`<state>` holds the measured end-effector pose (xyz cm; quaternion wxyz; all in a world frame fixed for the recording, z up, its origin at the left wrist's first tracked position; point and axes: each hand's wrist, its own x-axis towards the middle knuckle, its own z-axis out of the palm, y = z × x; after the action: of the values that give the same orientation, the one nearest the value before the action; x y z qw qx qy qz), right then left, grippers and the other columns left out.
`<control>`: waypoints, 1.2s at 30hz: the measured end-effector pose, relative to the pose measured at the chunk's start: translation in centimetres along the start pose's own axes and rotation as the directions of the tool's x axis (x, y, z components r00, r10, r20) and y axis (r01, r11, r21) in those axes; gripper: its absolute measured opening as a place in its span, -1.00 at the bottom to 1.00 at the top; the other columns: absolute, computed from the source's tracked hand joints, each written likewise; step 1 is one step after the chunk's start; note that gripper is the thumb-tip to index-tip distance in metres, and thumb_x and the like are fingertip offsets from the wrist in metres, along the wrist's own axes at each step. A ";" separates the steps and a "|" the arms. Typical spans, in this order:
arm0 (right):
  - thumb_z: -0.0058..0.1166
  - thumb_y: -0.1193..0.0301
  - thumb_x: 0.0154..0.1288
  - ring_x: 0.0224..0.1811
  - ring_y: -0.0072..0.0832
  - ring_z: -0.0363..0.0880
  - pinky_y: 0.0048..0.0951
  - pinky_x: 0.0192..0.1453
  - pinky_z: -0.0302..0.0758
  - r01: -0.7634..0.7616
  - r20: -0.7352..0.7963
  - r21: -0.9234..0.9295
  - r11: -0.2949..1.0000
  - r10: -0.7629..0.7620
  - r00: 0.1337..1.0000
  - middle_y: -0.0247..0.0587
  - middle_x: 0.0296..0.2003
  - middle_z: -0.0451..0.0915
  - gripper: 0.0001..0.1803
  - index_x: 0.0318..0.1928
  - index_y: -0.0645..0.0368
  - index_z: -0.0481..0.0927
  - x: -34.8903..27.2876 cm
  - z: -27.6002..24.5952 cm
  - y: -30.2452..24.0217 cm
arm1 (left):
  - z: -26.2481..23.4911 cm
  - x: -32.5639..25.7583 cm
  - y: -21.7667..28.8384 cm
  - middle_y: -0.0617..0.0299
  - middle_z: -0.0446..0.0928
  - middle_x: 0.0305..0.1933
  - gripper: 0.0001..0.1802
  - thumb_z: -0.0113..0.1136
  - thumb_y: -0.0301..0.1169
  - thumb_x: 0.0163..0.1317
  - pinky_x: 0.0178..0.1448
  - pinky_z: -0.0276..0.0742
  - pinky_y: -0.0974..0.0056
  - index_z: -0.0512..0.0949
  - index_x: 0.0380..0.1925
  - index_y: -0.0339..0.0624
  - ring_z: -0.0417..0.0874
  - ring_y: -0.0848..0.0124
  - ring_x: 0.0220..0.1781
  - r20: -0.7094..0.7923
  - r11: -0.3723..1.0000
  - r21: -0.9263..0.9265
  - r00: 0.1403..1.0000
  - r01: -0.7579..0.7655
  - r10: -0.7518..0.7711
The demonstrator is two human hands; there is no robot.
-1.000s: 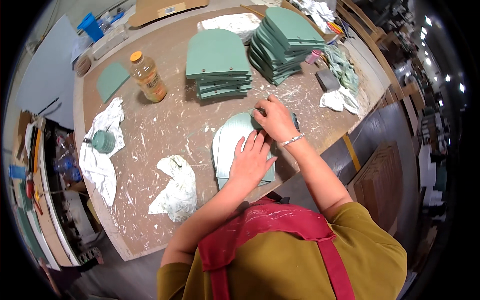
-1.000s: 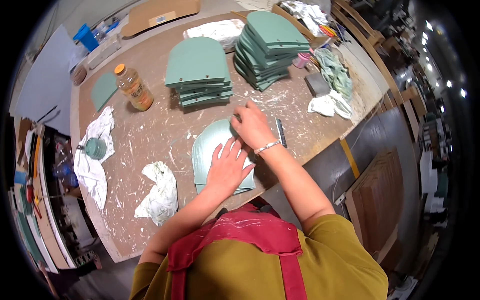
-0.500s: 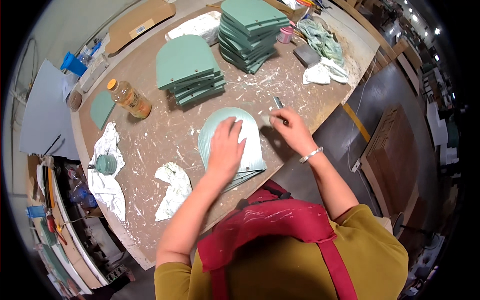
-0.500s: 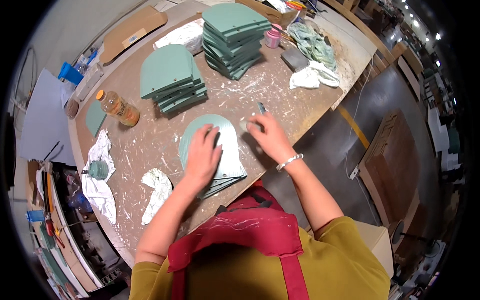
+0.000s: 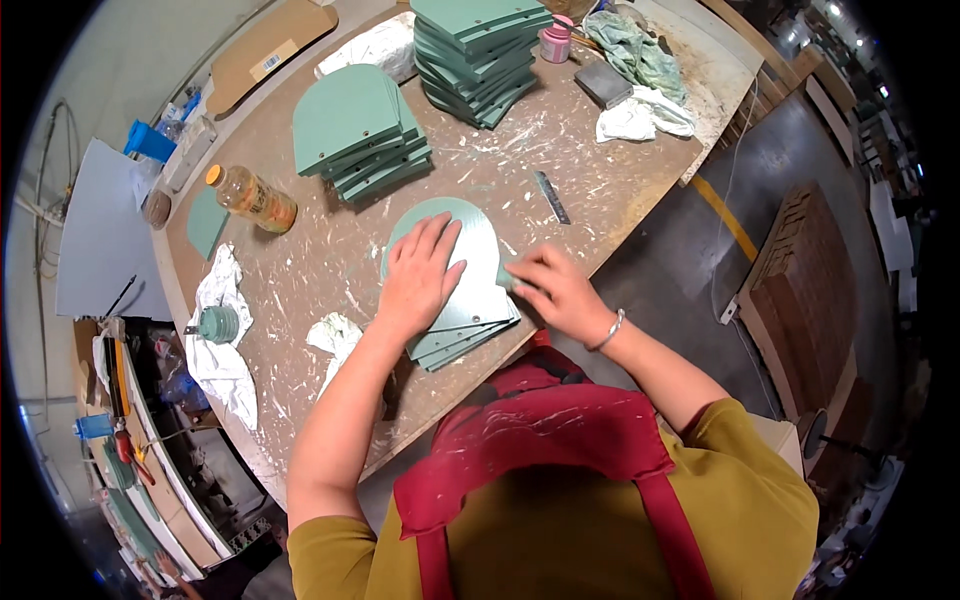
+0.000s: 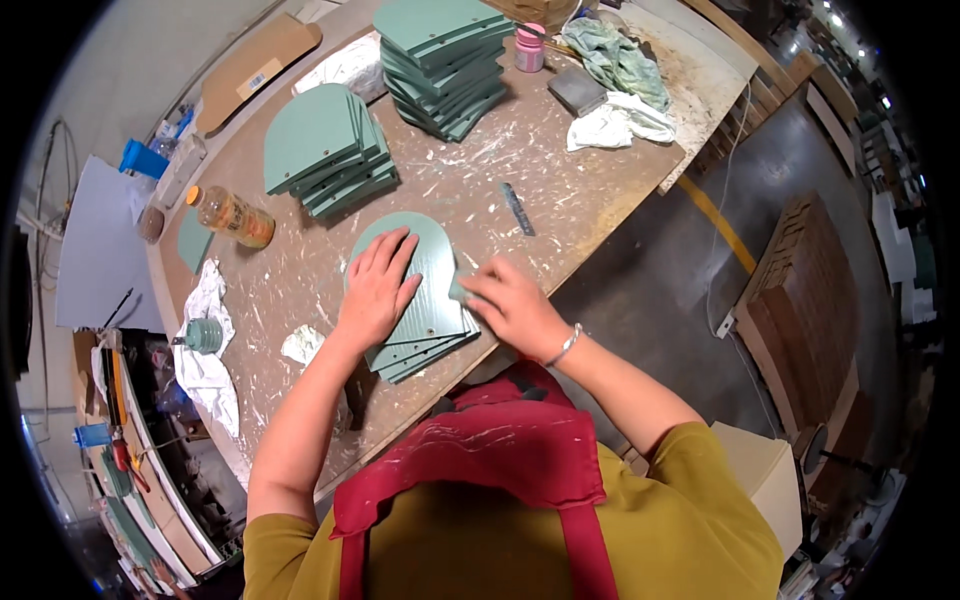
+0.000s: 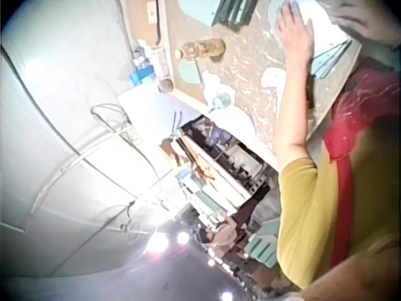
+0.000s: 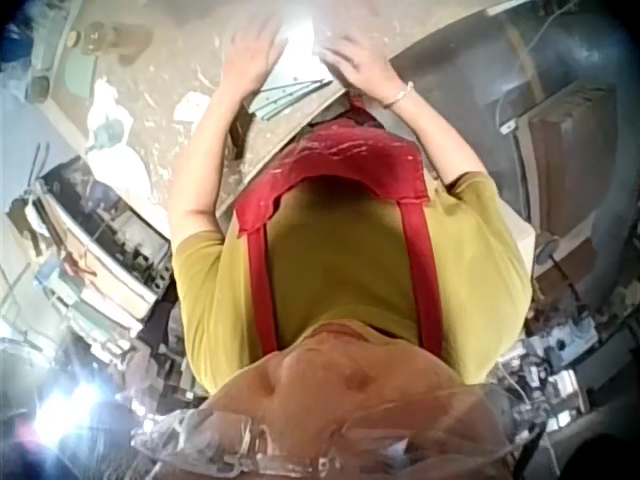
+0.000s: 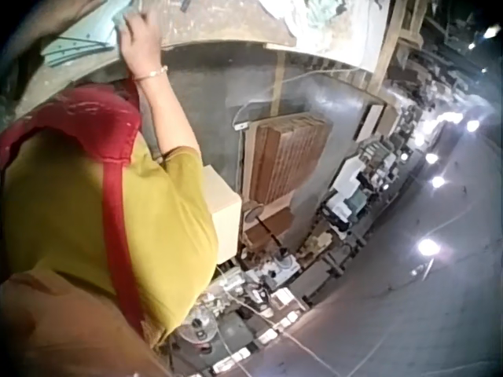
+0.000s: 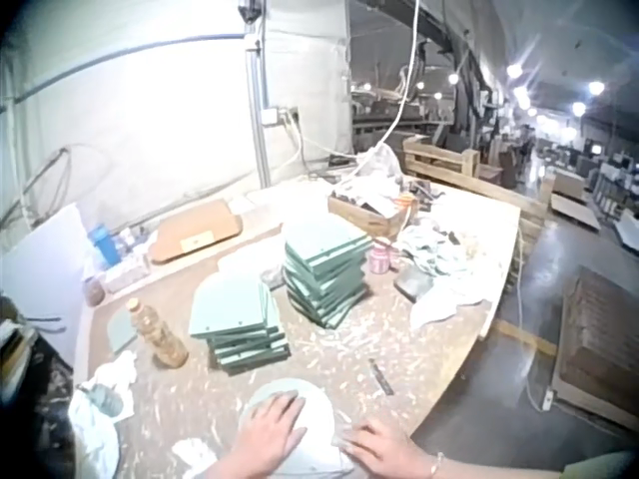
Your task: The person wipes green wooden panels with a cloth and a block, handling one panel at a time from a stack on a workbench.
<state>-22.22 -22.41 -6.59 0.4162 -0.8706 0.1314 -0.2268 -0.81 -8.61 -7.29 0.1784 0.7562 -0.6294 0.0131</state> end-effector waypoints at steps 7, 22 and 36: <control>0.21 0.48 0.30 -0.15 -0.21 0.59 -0.32 -0.04 0.54 0.009 0.104 0.022 1.000 -0.011 0.995 -0.12 -0.16 0.53 -0.68 0.07 0.13 0.64 -5.5 -1.2 -3.3 | 0.8 -0.4 0.7 0.10 0.27 0.44 -0.40 0.13 -0.18 0.36 0.44 0.18 -0.02 0.34 0.34 -0.15 0.26 0.07 0.47 -0.070 0.988 -0.022 0.986 0.153 -0.154; 0.27 0.43 0.13 -0.28 -0.21 0.47 -0.25 -0.16 0.44 0.111 -0.061 -0.243 0.964 -0.129 0.990 -0.14 -0.27 0.38 -0.68 -0.09 0.17 0.57 -1.6 6.8 -9.4 | 0.5 -0.2 -2.0 0.16 0.23 0.51 -0.43 0.04 -0.07 0.42 0.52 0.07 -0.11 0.35 0.38 0.09 0.20 0.07 0.53 0.051 0.988 -0.023 0.987 -0.153 0.154; 0.31 0.49 0.10 -0.25 -0.17 0.53 -0.26 -0.21 0.53 0.097 0.013 -0.336 0.937 -0.098 0.995 -0.09 -0.23 0.47 -0.63 -0.03 0.17 0.61 -2.5 9.1 -9.3 | 0.8 -0.3 -1.1 0.19 0.19 0.53 -0.44 0.02 -0.07 0.43 0.51 0.03 -0.13 0.33 0.38 0.11 0.16 0.07 0.54 0.048 0.997 -0.067 0.998 -0.042 0.045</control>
<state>-19.42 -9.52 -4.99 0.2497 -0.9339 0.1256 -0.2231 0.06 -8.39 -8.38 0.1873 0.7362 -0.6499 -0.0224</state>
